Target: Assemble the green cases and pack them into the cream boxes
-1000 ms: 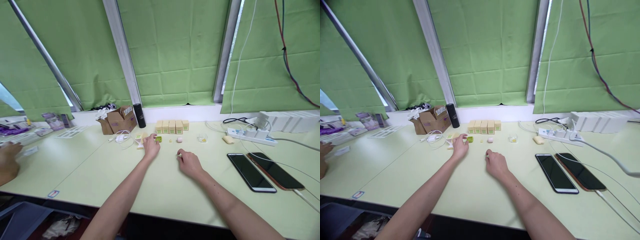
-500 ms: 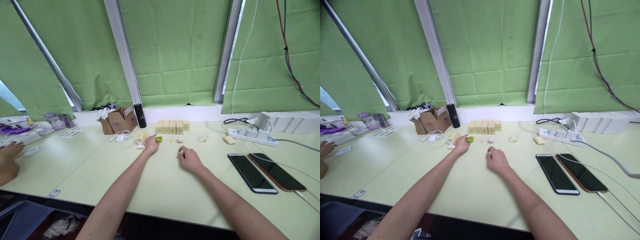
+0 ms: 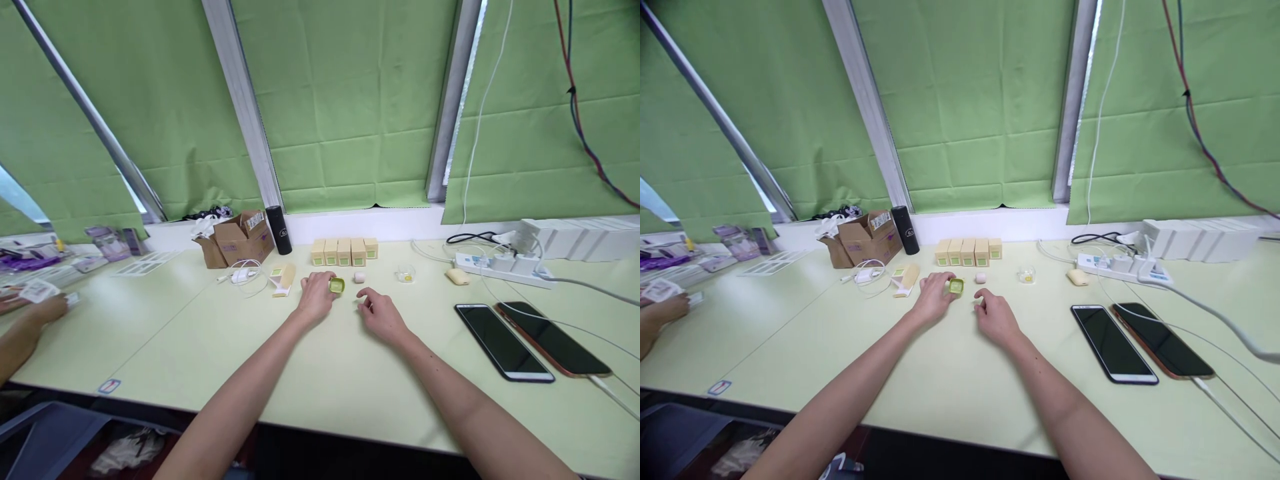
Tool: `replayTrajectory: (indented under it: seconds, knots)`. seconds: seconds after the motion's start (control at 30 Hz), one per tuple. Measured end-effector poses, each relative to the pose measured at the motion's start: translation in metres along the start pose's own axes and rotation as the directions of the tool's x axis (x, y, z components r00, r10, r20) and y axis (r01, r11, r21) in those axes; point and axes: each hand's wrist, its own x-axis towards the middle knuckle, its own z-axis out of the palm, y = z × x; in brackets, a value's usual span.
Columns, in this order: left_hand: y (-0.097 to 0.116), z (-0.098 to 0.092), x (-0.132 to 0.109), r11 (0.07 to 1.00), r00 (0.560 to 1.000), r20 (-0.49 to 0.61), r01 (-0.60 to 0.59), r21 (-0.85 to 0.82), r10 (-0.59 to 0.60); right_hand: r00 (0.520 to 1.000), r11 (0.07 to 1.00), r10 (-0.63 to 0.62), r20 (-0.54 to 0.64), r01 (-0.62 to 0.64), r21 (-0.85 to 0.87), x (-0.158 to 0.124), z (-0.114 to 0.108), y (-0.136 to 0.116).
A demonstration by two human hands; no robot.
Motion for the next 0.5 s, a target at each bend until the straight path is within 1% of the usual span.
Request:
replayTrajectory:
  seconds: [0.07, 0.13, 0.2, 0.3, 0.37, 0.5]
  knots:
    - [0.016, -0.005, -0.009, 0.996, 0.996, 0.009, -0.093, 0.010, 0.093, 0.999, 0.999, -0.014, -0.030, 0.016, 0.046, -0.001, 0.001, 0.003]
    - [0.027, -0.007, -0.018, 0.988, 0.988, 0.005, -0.152, -0.014, 0.153, 0.997, 0.996, -0.033, -0.075, 0.039, 0.078, -0.002, 0.003, 0.005]
    - [0.034, -0.006, -0.025, 0.985, 0.987, -0.003, -0.158, -0.069, 0.158, 0.991, 0.994, -0.069, -0.112, 0.078, 0.080, -0.003, 0.005, 0.007]
    - [0.037, -0.001, -0.033, 0.977, 0.988, -0.026, -0.152, -0.150, 0.150, 0.980, 0.985, -0.147, -0.135, 0.157, 0.067, -0.005, 0.007, 0.009]
    - [0.037, 0.002, -0.036, 0.968, 0.986, -0.051, -0.168, -0.184, 0.161, 0.972, 0.978, -0.182, -0.151, 0.195, 0.078, -0.006, 0.007, 0.009]
    - [0.035, 0.005, -0.038, 0.946, 0.972, -0.108, -0.227, -0.231, 0.207, 0.965, 0.975, -0.192, -0.177, 0.209, 0.082, -0.007, 0.001, 0.007]
